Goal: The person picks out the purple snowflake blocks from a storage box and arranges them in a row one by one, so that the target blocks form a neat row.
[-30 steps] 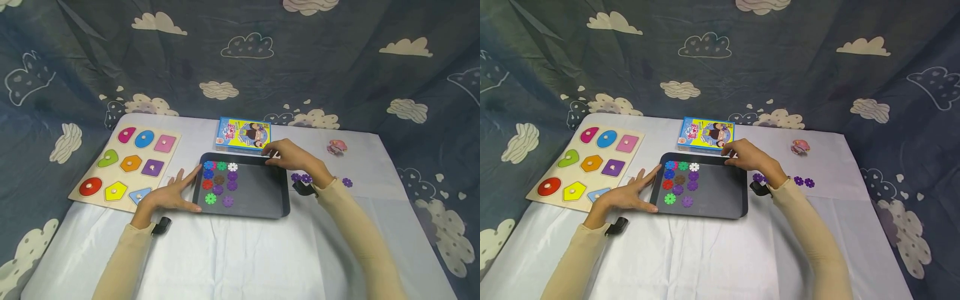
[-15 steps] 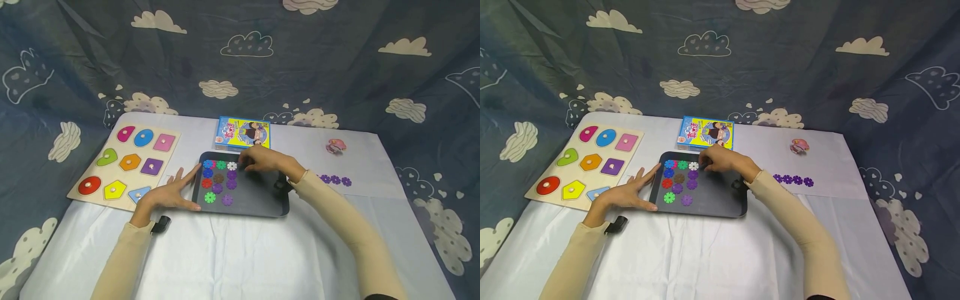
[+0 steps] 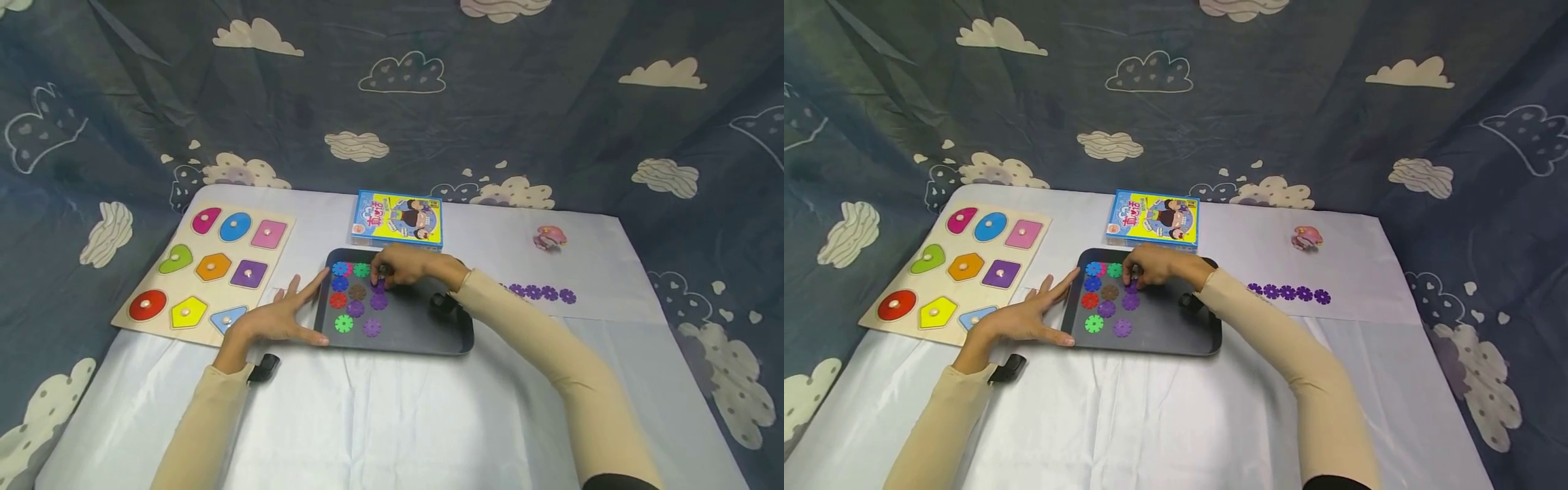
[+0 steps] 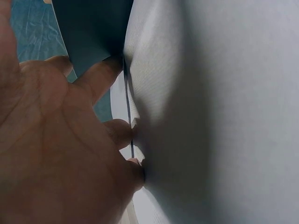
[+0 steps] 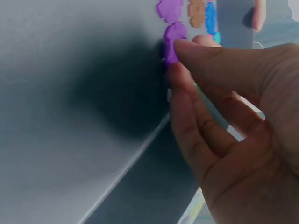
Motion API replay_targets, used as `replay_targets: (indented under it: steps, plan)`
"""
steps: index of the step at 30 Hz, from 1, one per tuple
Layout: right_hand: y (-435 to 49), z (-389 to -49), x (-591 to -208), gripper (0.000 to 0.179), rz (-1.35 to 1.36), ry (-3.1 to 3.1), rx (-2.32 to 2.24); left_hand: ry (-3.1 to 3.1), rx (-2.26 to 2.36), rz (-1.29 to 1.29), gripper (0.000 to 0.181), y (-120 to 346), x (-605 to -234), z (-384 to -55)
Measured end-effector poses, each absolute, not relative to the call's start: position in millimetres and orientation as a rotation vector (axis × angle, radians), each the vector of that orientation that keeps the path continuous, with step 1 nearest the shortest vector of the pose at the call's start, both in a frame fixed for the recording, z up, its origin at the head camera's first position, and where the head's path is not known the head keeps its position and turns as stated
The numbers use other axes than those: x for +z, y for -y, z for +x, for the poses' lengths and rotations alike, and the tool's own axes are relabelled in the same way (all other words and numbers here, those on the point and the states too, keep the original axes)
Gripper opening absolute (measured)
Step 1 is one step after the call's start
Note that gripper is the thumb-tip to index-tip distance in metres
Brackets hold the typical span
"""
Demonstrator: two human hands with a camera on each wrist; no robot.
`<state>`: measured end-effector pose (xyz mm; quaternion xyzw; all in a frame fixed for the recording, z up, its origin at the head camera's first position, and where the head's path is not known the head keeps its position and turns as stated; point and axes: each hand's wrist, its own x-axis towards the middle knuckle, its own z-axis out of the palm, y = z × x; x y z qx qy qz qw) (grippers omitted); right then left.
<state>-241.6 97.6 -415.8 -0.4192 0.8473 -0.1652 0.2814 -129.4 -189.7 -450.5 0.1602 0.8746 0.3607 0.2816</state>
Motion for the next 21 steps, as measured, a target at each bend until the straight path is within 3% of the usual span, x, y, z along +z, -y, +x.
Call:
replay_targets:
  steps: [21]
  plan:
    - [-94.1, -236.0, -423.2, 0.018, -1.227, -2.286, -0.322, -2.337, 0.986, 0.416, 0.127, 189.9, -451.3, -128.9]
